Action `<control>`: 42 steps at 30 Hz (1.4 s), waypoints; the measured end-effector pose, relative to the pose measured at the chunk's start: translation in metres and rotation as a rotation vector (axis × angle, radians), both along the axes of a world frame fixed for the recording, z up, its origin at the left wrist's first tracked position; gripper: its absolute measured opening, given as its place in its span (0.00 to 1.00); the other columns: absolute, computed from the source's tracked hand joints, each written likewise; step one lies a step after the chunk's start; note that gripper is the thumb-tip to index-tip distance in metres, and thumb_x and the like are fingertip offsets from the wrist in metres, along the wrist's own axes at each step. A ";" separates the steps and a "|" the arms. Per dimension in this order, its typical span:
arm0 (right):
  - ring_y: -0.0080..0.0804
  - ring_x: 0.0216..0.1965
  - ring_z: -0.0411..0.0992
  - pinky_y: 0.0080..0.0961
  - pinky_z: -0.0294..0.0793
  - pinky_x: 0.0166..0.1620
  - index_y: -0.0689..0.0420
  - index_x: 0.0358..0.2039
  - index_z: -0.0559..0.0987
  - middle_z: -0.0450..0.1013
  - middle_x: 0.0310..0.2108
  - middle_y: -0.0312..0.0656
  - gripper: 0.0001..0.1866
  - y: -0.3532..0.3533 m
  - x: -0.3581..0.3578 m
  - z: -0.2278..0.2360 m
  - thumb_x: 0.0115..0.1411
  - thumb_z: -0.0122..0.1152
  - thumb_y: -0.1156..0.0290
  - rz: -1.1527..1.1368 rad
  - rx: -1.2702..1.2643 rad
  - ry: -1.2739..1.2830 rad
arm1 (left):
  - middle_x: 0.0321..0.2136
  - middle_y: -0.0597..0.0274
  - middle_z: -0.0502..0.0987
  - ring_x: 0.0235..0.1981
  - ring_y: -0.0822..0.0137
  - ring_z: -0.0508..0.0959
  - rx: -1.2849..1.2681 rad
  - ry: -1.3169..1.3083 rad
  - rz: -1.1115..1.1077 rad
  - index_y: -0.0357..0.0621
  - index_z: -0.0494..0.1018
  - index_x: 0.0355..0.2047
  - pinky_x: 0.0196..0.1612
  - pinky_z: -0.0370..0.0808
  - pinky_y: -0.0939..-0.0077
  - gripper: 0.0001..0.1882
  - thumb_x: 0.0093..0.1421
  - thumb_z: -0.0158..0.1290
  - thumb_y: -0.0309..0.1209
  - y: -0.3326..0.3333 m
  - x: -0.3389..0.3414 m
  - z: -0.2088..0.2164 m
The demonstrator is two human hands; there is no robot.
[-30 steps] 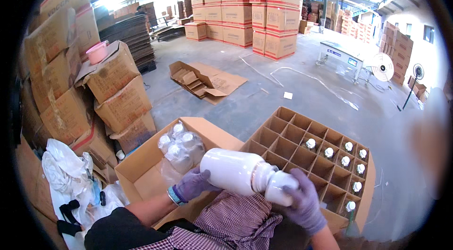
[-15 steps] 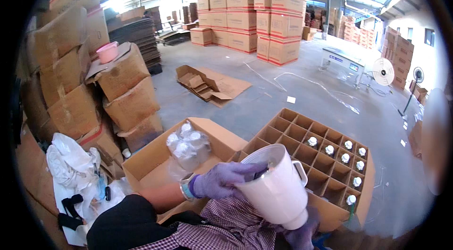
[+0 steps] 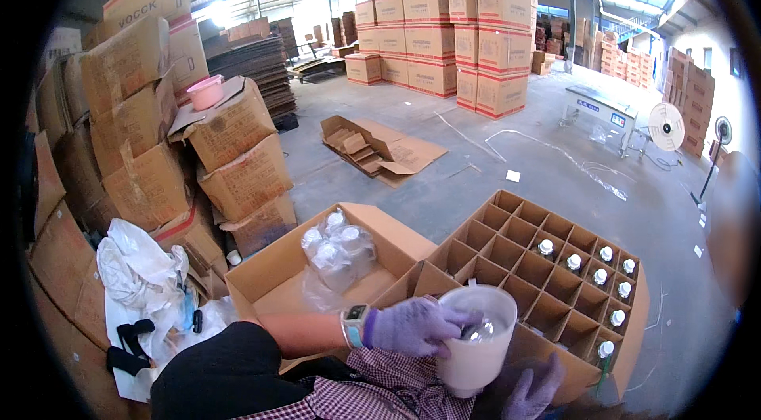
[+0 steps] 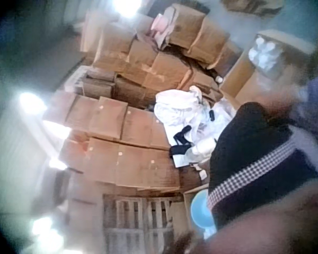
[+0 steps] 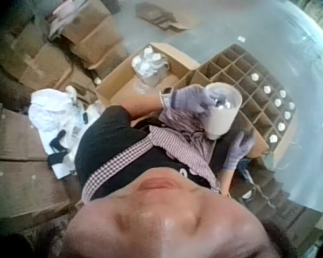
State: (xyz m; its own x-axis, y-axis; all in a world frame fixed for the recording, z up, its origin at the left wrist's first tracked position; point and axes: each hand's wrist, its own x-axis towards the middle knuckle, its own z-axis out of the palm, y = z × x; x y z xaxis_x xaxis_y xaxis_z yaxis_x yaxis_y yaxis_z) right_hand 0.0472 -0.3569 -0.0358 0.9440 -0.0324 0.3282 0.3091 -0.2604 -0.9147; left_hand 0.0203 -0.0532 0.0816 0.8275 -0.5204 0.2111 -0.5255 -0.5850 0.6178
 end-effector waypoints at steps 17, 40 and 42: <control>0.47 0.39 0.76 0.40 0.70 0.55 0.63 0.42 0.82 0.78 0.36 0.49 0.14 0.023 0.019 0.038 0.67 0.52 0.67 0.336 -0.228 -0.286 | 0.60 0.41 0.69 0.60 0.48 0.73 1.286 -0.007 1.727 0.45 0.66 0.62 0.62 0.69 0.57 0.30 0.59 0.54 0.39 0.428 -0.014 0.271; 0.52 0.44 0.76 0.56 0.61 0.66 0.61 0.37 0.81 0.78 0.36 0.50 0.19 0.014 0.028 0.027 0.61 0.49 0.58 0.292 -0.262 -0.137 | 0.52 0.46 0.78 0.52 0.51 0.79 1.041 0.194 2.005 0.40 0.77 0.52 0.53 0.75 0.54 0.21 0.59 0.48 0.28 0.402 -0.046 0.313; 0.50 0.44 0.75 0.56 0.59 0.67 0.60 0.38 0.81 0.78 0.36 0.49 0.17 0.015 0.031 0.023 0.53 0.52 0.64 0.348 -0.241 -0.134 | 0.52 0.47 0.79 0.51 0.52 0.80 1.156 0.191 1.938 0.39 0.77 0.52 0.52 0.76 0.56 0.22 0.58 0.50 0.30 0.444 -0.051 0.308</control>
